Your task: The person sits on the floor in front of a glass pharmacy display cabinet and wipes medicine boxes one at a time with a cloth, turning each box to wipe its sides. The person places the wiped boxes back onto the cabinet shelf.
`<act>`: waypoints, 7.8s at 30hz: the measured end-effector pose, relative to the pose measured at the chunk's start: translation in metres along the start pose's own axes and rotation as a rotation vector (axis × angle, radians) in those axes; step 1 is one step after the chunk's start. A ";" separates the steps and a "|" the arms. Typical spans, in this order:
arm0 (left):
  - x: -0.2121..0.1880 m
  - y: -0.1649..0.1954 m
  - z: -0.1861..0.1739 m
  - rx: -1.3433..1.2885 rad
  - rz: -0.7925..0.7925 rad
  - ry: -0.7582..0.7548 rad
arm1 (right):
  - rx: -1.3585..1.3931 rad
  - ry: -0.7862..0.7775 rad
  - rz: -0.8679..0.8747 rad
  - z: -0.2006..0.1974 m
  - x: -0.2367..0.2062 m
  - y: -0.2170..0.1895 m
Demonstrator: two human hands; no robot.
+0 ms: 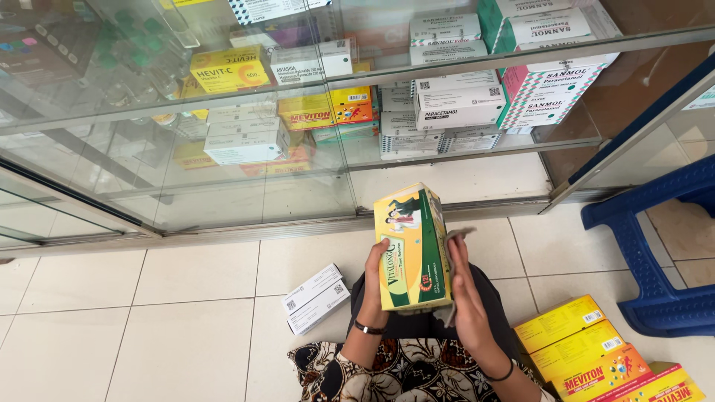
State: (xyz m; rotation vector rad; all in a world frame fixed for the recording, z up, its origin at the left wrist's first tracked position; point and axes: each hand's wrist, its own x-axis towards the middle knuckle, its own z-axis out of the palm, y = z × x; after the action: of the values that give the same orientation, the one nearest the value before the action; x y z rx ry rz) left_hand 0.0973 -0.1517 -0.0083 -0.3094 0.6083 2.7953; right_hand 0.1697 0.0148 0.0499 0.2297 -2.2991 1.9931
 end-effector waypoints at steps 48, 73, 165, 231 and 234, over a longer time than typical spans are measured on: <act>-0.010 -0.008 0.016 0.139 0.175 0.121 | -0.101 -0.032 0.040 -0.015 -0.002 0.005; -0.029 -0.006 0.011 0.368 -0.149 -0.209 | 0.389 -0.045 0.324 -0.050 0.107 0.017; -0.038 -0.057 -0.003 -0.020 0.523 0.004 | 1.234 0.309 0.449 0.023 0.030 0.057; -0.043 -0.024 -0.005 0.526 0.845 0.104 | 1.390 -0.104 0.203 -0.024 -0.025 0.078; -0.045 -0.024 -0.001 0.462 0.746 0.079 | 1.045 0.262 0.270 -0.022 -0.022 0.077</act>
State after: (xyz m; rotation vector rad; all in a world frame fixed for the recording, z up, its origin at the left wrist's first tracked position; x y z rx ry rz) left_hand 0.1471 -0.1411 -0.0066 -0.1018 1.6389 3.1702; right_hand 0.1772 0.0483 -0.0255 -0.2852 -0.9978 2.9419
